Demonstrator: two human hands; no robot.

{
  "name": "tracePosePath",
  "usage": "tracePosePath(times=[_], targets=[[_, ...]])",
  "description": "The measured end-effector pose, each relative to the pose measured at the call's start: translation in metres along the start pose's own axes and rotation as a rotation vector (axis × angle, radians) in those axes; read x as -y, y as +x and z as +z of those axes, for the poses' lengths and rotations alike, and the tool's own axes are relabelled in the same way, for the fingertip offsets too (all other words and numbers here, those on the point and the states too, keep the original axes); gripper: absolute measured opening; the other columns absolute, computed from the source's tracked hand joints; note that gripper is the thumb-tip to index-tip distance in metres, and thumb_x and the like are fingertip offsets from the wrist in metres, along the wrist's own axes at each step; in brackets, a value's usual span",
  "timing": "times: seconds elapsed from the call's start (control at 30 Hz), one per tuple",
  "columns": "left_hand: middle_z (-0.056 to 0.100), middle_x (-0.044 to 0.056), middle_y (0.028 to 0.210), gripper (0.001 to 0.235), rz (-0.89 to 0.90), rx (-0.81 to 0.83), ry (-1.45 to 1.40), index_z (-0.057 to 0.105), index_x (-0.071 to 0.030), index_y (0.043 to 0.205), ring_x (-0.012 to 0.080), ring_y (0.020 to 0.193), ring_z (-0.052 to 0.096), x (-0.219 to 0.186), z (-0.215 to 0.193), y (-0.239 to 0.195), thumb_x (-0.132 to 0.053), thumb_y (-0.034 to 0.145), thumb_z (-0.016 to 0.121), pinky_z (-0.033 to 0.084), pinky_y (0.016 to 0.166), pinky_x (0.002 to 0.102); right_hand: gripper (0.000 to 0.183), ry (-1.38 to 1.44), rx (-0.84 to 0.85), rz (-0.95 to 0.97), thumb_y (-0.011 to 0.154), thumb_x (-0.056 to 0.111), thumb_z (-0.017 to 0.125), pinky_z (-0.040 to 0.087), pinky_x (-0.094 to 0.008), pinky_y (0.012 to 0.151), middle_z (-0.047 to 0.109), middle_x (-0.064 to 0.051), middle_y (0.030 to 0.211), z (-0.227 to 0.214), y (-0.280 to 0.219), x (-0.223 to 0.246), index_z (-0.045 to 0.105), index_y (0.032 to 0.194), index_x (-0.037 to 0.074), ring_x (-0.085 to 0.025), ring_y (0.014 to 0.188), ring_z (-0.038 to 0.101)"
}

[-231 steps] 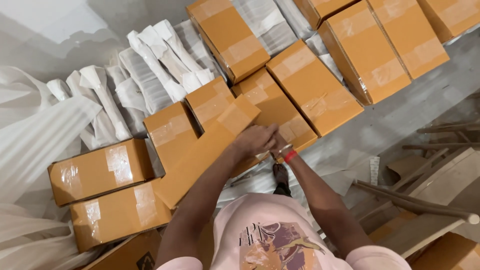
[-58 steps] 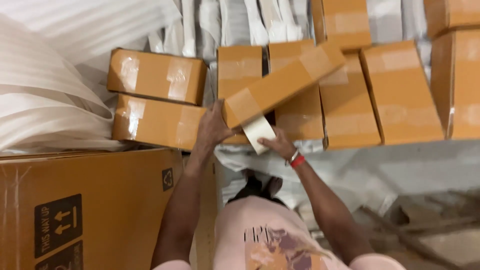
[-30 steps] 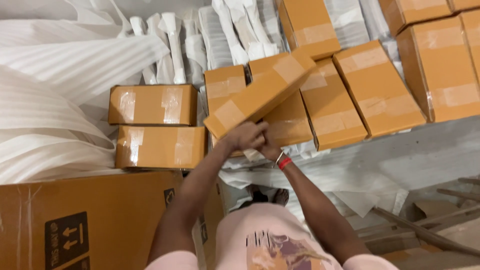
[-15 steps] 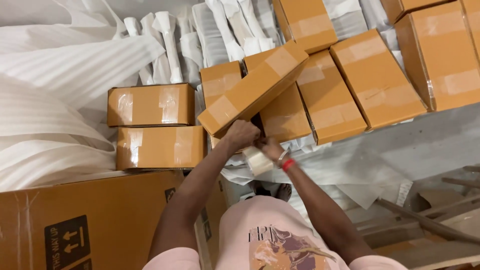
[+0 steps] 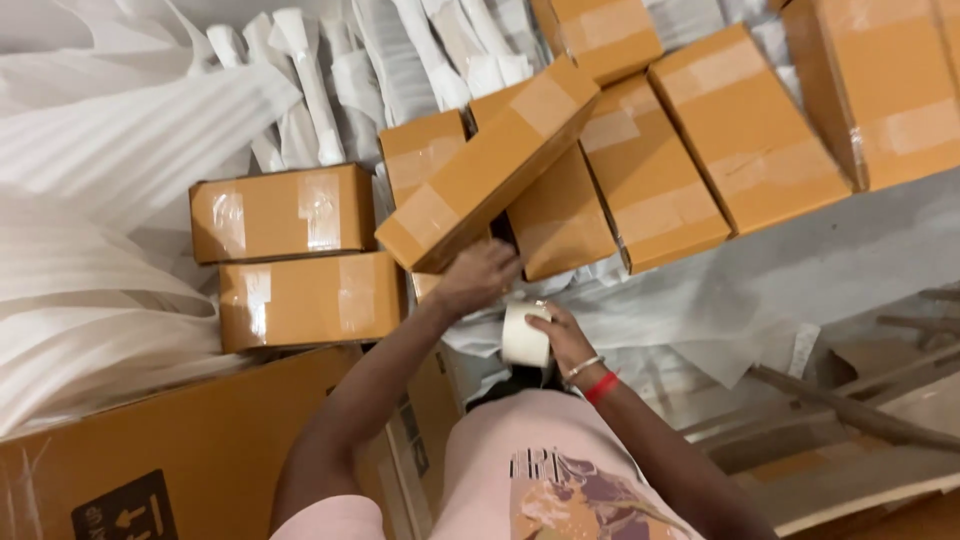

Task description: Packing wooden furniture parts into cardboard boxes and sealing them with tape.

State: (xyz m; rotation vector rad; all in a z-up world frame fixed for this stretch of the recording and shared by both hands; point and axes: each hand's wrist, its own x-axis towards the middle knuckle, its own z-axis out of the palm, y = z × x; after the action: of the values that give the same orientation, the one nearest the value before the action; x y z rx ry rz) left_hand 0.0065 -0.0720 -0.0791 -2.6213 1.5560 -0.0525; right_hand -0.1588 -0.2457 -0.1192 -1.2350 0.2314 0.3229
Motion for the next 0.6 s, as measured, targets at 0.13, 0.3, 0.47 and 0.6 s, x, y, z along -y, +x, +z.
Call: tracePosePath(times=[0.13, 0.3, 0.47, 0.6], targets=[[0.067, 0.022, 0.125, 0.056, -0.383, -0.416, -0.108, 0.055, 0.001, 0.135, 0.0365, 0.12, 0.064, 0.064, -0.083, 0.007, -0.04, 0.098, 0.065, 0.051, 0.107, 0.049, 0.05, 0.626, -0.285, 0.258, 0.092, 0.009, 0.064, 0.057, -0.04, 0.093, 0.062, -0.009, 0.127, 0.041, 0.015, 0.02, 0.052, 0.14, 0.009, -0.025, 0.117, 0.063], [0.071, 0.021, 0.11, 0.081, -0.79, 0.212, -0.788, 0.057, 0.0, 0.133, 0.0343, 0.101, 0.071, 0.128, -0.104, 0.008, -0.068, 0.089, 0.059, 0.055, 0.09, 0.046, 0.048, 0.566, -0.232, -0.069, 0.098, 0.015, 0.065, 0.054, -0.037, 0.101, 0.057, -0.012, 0.139, 0.105, 0.076, 0.065, 0.051, 0.142, 0.005, -0.023, 0.123, 0.058], [0.074, 0.019, 0.109, 0.086, -0.803, 0.292, -1.087, 0.065, -0.002, 0.127, 0.0295, 0.098, 0.073, 0.145, -0.106, 0.014, -0.076, 0.085, 0.054, 0.056, 0.086, 0.042, 0.047, 0.029, -0.572, -0.29, 0.104, 0.026, 0.064, 0.049, -0.036, 0.103, 0.062, -0.014, 0.136, 0.102, 0.143, 0.015, 0.055, 0.143, 0.001, -0.023, 0.123, 0.059], [0.074, 0.021, 0.11, 0.088, -0.832, 0.324, -1.014, 0.066, 0.0, 0.127, 0.0309, 0.097, 0.073, 0.163, -0.098, 0.022, -0.076, 0.084, 0.052, 0.057, 0.083, 0.043, 0.038, 0.673, -0.371, 0.157, 0.098, 0.026, 0.062, 0.057, -0.041, 0.086, 0.067, -0.013, 0.116, 0.1, 0.176, -0.029, 0.058, 0.127, 0.002, -0.025, 0.102, 0.066]])
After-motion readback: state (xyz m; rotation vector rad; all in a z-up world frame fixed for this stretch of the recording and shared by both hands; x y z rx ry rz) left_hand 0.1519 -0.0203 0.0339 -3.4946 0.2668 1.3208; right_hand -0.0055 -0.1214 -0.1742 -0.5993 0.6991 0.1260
